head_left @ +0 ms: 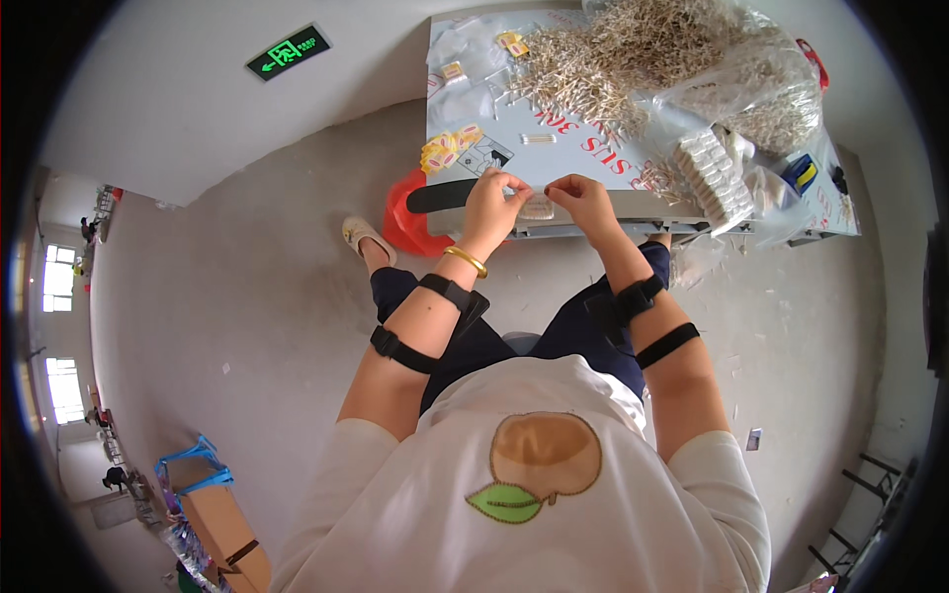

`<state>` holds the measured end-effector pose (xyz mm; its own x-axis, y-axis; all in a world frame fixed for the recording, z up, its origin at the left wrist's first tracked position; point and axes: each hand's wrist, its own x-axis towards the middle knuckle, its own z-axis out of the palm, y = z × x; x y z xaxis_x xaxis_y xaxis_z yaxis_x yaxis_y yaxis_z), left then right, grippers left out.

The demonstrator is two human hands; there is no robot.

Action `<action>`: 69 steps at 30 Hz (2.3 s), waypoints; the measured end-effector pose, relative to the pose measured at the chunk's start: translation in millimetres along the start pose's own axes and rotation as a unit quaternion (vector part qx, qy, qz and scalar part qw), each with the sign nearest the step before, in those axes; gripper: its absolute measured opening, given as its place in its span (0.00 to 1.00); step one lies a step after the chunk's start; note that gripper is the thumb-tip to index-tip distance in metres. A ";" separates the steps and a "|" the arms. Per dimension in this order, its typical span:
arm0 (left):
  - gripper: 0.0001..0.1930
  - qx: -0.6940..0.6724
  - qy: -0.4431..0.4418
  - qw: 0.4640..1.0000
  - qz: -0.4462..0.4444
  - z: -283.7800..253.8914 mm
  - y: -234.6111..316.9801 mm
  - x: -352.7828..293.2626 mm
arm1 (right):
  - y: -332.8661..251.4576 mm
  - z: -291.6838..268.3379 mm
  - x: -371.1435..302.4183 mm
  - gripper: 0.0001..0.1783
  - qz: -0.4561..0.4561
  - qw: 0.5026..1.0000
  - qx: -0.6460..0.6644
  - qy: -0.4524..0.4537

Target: Packing cotton swabs into small transparent containers.

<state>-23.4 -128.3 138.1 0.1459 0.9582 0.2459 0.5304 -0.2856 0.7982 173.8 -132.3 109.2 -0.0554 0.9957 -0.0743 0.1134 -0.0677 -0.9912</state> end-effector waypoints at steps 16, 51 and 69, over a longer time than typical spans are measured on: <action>0.07 -0.244 -0.097 0.928 -0.265 38.2 -71.9 23.9 | 54.0 16.1 45.1 0.10 0.131 0.990 -0.046 0.038; 0.09 -0.375 -0.193 0.848 -0.322 25.0 -92.8 33.5 | 49.7 -4.9 50.4 0.08 0.172 0.979 0.081 -0.073; 0.07 -0.469 -0.125 0.874 0.009 -135.4 178.7 8.2 | -217.0 -34.9 -66.0 0.07 -0.161 0.953 0.223 -0.125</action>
<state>-40.5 -173.4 357.2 0.3875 0.8931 0.2286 -0.3740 -0.0743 0.9244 187.5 -181.1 333.0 -0.2563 0.9274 0.2724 -0.3798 0.1625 -0.9107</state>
